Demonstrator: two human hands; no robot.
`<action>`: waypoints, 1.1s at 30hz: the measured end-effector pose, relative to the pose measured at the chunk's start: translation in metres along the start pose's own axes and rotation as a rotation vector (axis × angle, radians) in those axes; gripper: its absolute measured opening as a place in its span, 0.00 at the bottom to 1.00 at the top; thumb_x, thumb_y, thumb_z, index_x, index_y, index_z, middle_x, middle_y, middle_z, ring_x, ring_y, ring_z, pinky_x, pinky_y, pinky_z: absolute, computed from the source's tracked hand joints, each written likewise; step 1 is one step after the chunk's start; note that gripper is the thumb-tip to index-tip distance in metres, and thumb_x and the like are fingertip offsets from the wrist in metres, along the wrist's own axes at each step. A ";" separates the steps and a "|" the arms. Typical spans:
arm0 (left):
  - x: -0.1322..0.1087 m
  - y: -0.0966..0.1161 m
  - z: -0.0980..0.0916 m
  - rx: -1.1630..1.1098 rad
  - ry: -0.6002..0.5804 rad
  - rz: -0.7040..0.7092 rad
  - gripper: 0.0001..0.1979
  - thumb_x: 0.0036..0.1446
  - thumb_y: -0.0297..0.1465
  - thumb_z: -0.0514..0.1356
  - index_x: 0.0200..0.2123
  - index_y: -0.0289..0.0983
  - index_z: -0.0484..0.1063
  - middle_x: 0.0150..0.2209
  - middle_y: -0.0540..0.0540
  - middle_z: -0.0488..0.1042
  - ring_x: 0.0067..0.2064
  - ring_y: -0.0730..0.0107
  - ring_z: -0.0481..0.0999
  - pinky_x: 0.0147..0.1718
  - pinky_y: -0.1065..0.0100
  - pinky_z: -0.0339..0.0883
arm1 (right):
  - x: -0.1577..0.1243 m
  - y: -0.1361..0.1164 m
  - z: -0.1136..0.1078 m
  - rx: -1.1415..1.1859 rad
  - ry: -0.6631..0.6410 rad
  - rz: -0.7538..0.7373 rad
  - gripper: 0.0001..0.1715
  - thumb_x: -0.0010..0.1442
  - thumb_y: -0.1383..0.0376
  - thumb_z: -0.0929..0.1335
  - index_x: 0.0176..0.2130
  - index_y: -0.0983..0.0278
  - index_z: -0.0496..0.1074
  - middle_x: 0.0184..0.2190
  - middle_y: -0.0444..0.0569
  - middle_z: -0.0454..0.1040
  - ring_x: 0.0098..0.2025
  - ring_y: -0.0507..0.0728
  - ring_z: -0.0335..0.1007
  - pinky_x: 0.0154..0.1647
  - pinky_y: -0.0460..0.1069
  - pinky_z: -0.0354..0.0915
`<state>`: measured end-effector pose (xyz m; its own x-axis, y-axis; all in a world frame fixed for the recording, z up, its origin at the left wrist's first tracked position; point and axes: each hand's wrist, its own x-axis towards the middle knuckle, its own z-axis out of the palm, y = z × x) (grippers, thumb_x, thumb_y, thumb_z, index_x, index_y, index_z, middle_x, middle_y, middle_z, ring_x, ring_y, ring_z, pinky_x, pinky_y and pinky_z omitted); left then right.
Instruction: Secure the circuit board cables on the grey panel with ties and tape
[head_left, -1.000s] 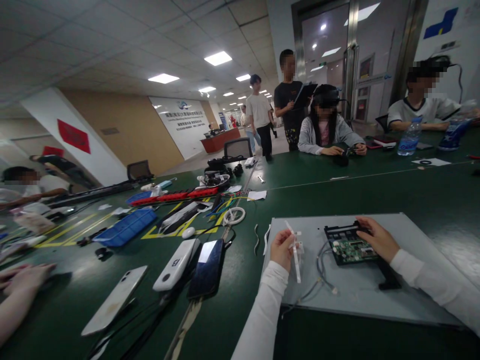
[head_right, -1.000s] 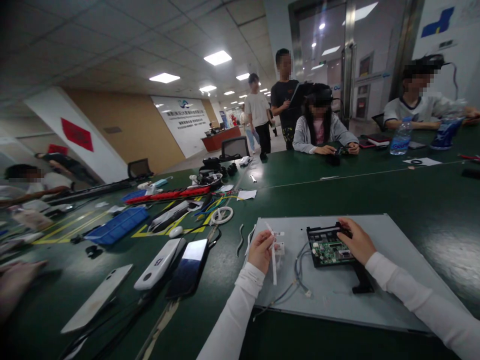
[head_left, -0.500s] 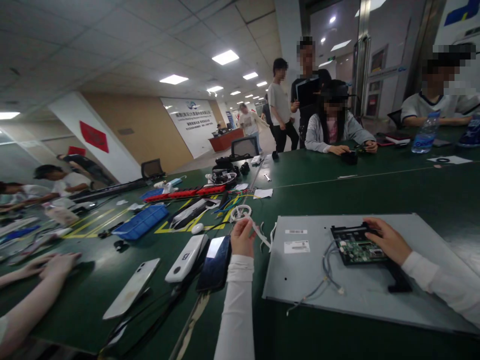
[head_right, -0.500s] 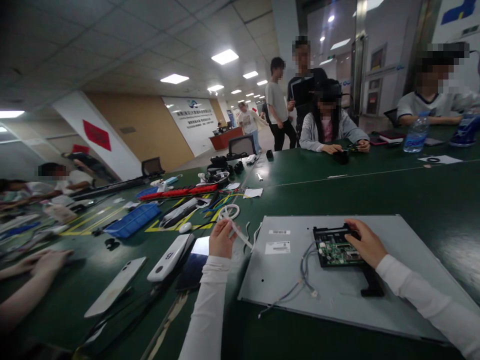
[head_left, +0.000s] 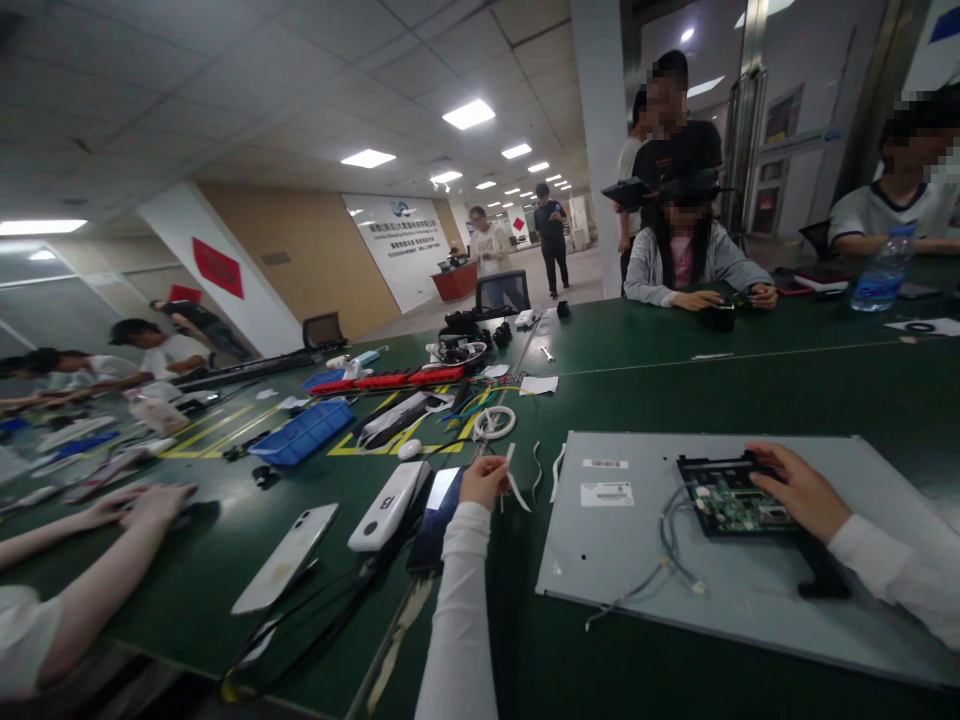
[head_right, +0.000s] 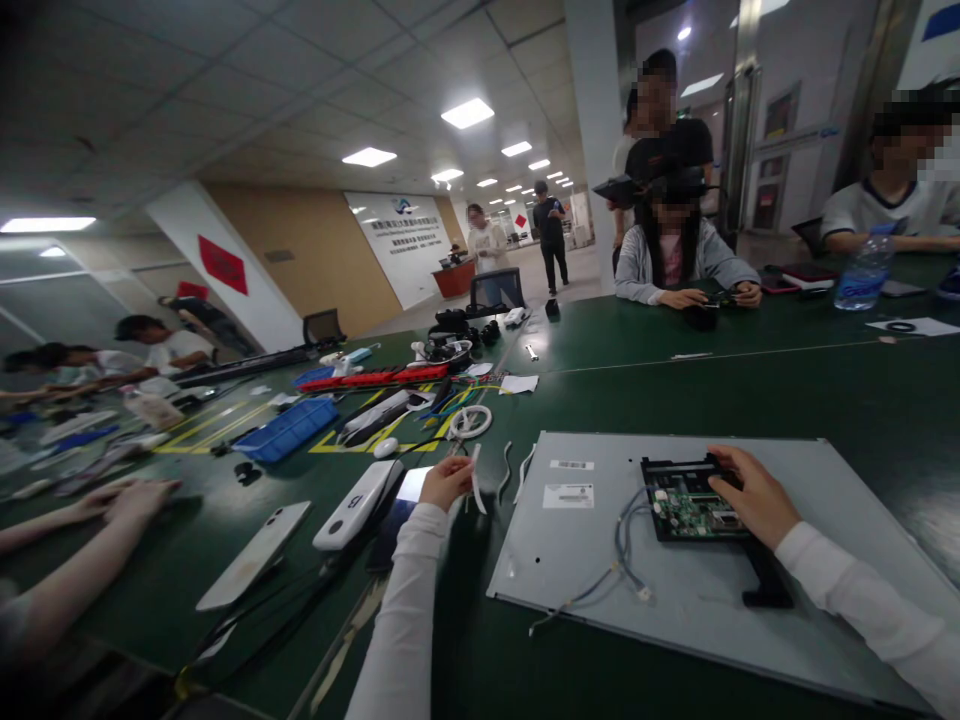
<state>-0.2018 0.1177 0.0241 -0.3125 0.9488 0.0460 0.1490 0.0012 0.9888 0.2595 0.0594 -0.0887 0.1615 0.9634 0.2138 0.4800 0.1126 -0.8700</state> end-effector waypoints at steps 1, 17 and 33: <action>0.003 -0.006 0.001 0.064 -0.030 -0.006 0.08 0.32 0.27 0.65 0.19 0.33 0.69 0.16 0.52 0.68 0.17 0.73 0.68 0.18 0.70 0.65 | 0.000 0.000 0.000 0.003 -0.001 0.001 0.28 0.47 0.57 0.64 0.48 0.61 0.60 0.47 0.50 0.63 0.49 0.59 0.60 0.52 0.55 0.56; 0.022 -0.018 0.006 0.876 -0.170 0.361 0.10 0.42 0.23 0.58 0.31 0.38 0.73 0.29 0.49 0.73 0.34 0.67 0.70 0.38 0.67 0.61 | -0.002 -0.004 -0.001 -0.015 -0.018 -0.007 0.28 0.47 0.57 0.64 0.48 0.62 0.61 0.46 0.50 0.64 0.48 0.60 0.60 0.52 0.56 0.56; 0.080 0.002 0.002 1.304 -0.083 0.382 0.17 0.50 0.24 0.53 0.45 0.39 0.67 0.47 0.43 0.66 0.49 0.59 0.62 0.45 0.63 0.57 | -0.001 0.002 0.001 0.024 -0.032 0.016 0.29 0.45 0.57 0.65 0.48 0.61 0.61 0.48 0.49 0.64 0.49 0.60 0.60 0.53 0.55 0.55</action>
<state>-0.2243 0.1939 0.0290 -0.0018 0.9732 0.2299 0.9980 -0.0129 0.0625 0.2593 0.0584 -0.0910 0.1412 0.9725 0.1853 0.4569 0.1020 -0.8836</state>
